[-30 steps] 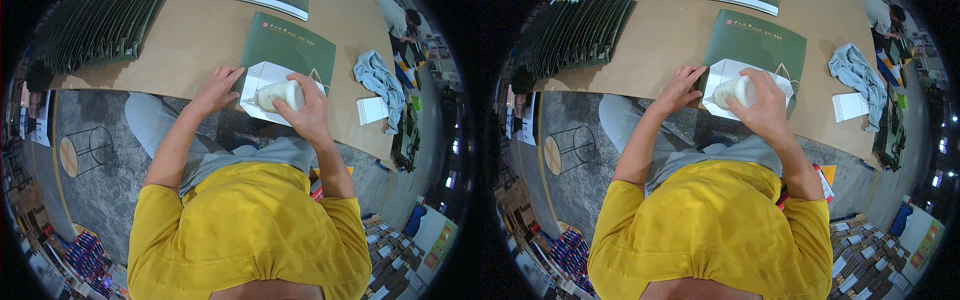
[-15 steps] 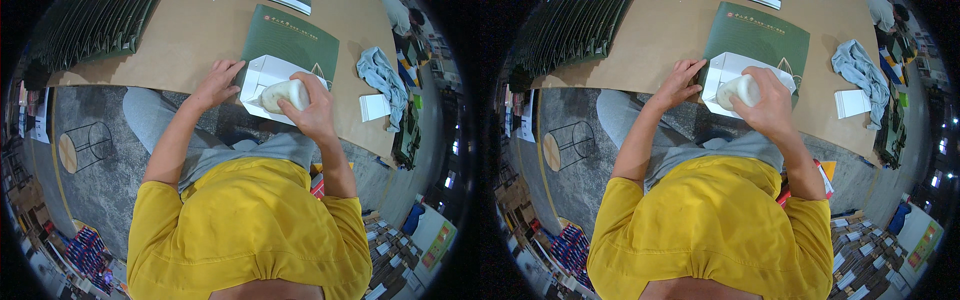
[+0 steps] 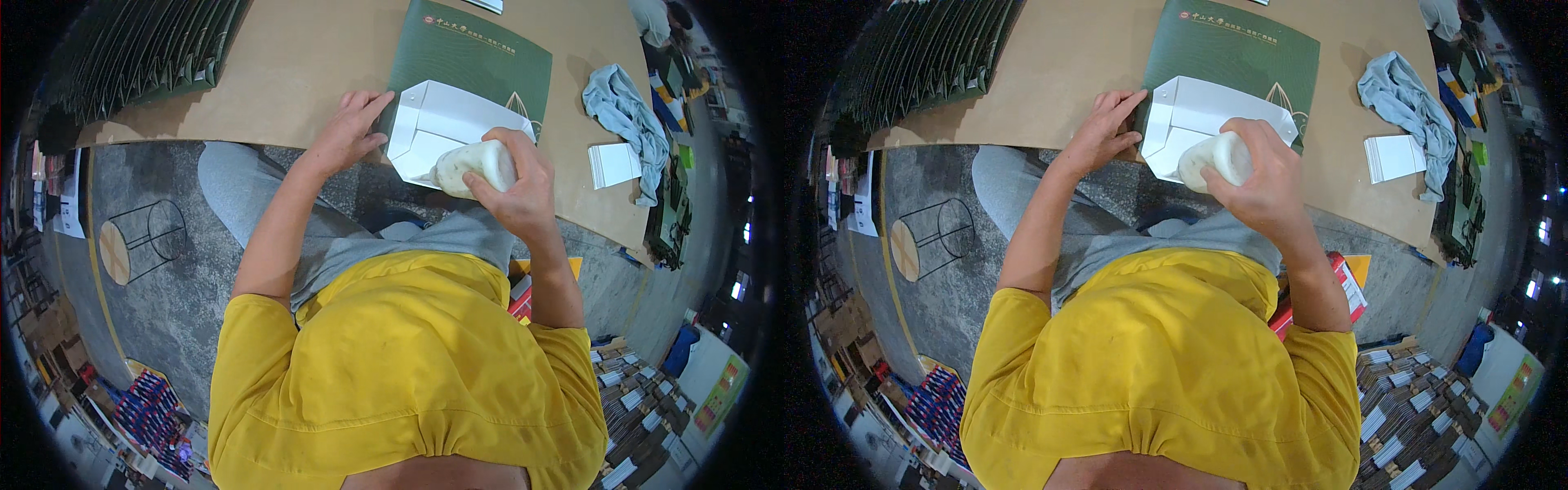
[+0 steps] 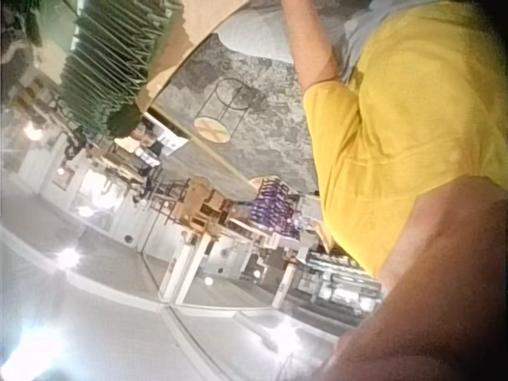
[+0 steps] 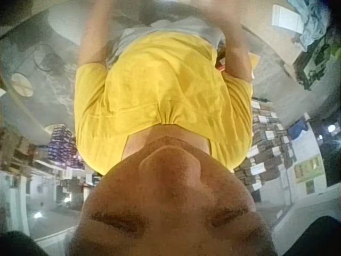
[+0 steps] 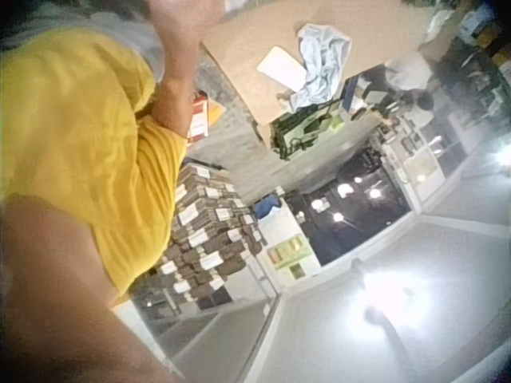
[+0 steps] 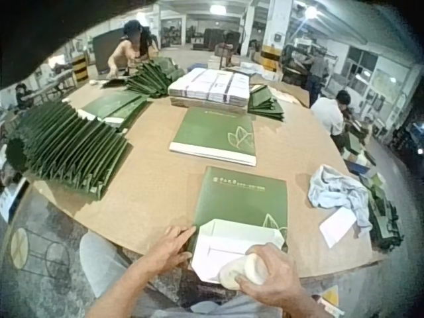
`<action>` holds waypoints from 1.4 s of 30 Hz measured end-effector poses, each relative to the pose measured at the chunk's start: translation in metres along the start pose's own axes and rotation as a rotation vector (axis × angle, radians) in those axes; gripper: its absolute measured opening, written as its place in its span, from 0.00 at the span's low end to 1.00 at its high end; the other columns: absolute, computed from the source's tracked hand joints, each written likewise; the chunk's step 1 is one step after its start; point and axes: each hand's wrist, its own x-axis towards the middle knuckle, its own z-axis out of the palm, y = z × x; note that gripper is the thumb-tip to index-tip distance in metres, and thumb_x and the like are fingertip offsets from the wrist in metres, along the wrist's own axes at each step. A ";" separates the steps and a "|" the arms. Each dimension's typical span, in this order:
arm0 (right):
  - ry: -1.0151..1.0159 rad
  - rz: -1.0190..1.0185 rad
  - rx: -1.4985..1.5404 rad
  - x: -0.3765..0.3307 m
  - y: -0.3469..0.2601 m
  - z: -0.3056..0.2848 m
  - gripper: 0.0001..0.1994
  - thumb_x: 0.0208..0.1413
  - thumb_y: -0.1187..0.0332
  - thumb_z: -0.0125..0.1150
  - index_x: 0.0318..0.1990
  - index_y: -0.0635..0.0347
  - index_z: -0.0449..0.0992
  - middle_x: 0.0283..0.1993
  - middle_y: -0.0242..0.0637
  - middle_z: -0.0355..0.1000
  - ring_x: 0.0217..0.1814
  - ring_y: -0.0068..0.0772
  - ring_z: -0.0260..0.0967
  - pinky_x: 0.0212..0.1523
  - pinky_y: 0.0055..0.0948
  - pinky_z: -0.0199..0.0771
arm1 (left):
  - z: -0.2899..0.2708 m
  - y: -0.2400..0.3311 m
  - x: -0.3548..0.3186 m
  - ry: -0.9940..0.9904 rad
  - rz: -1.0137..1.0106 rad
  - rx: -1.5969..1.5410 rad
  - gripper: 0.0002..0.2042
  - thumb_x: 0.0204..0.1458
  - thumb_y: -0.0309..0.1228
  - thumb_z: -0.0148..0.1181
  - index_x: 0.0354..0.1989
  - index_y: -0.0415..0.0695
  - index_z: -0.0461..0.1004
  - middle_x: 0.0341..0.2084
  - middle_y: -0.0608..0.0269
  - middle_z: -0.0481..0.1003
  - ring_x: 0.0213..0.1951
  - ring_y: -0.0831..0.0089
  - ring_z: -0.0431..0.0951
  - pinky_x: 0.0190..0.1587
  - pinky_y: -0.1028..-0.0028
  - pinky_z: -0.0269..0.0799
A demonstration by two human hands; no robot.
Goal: Applying glue to and precisely folding green paper covers.
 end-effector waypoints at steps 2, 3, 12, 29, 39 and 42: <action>0.001 0.013 -0.001 -0.002 0.001 -0.002 0.20 0.34 0.71 0.69 0.39 0.59 0.71 0.35 0.40 0.70 0.35 0.38 0.71 0.38 0.31 0.71 | 0.000 0.002 0.000 -0.004 -0.003 -0.003 0.34 0.39 0.21 0.63 0.60 0.44 0.60 0.48 0.54 0.63 0.52 0.55 0.61 0.56 0.66 0.60; 0.008 0.009 -0.005 -0.003 0.001 -0.004 0.20 0.34 0.71 0.69 0.39 0.59 0.71 0.35 0.40 0.70 0.35 0.38 0.71 0.38 0.31 0.71 | 0.000 0.002 0.001 -0.009 -0.016 0.010 0.34 0.39 0.20 0.63 0.60 0.44 0.60 0.49 0.54 0.63 0.52 0.55 0.60 0.56 0.66 0.59; 0.066 0.068 -0.038 -0.019 0.014 -0.026 0.20 0.33 0.71 0.69 0.38 0.59 0.71 0.35 0.41 0.70 0.35 0.43 0.71 0.37 0.34 0.72 | -0.002 0.002 0.003 -0.034 -0.008 0.056 0.32 0.41 0.23 0.62 0.59 0.40 0.60 0.49 0.51 0.63 0.52 0.53 0.60 0.56 0.64 0.59; 0.176 0.143 -0.120 -0.061 0.047 -0.067 0.19 0.37 0.71 0.68 0.39 0.61 0.71 0.33 0.39 0.71 0.32 0.33 0.71 0.35 0.28 0.71 | -0.005 0.005 0.005 -0.051 -0.040 0.072 0.33 0.40 0.23 0.62 0.60 0.41 0.60 0.50 0.52 0.63 0.54 0.55 0.59 0.57 0.67 0.58; 0.319 0.225 -0.180 -0.076 0.051 -0.084 0.21 0.34 0.71 0.70 0.39 0.63 0.72 0.36 0.43 0.71 0.36 0.42 0.72 0.38 0.33 0.72 | -0.005 0.002 0.004 -0.044 -0.037 0.097 0.33 0.40 0.22 0.61 0.60 0.42 0.60 0.50 0.52 0.63 0.54 0.56 0.60 0.57 0.67 0.58; 0.375 0.239 -0.199 -0.076 0.052 -0.086 0.21 0.34 0.71 0.70 0.40 0.63 0.72 0.36 0.43 0.71 0.36 0.42 0.72 0.38 0.32 0.72 | -0.006 0.005 0.005 -0.049 -0.048 0.089 0.33 0.41 0.22 0.61 0.60 0.42 0.60 0.51 0.52 0.63 0.54 0.56 0.60 0.57 0.67 0.58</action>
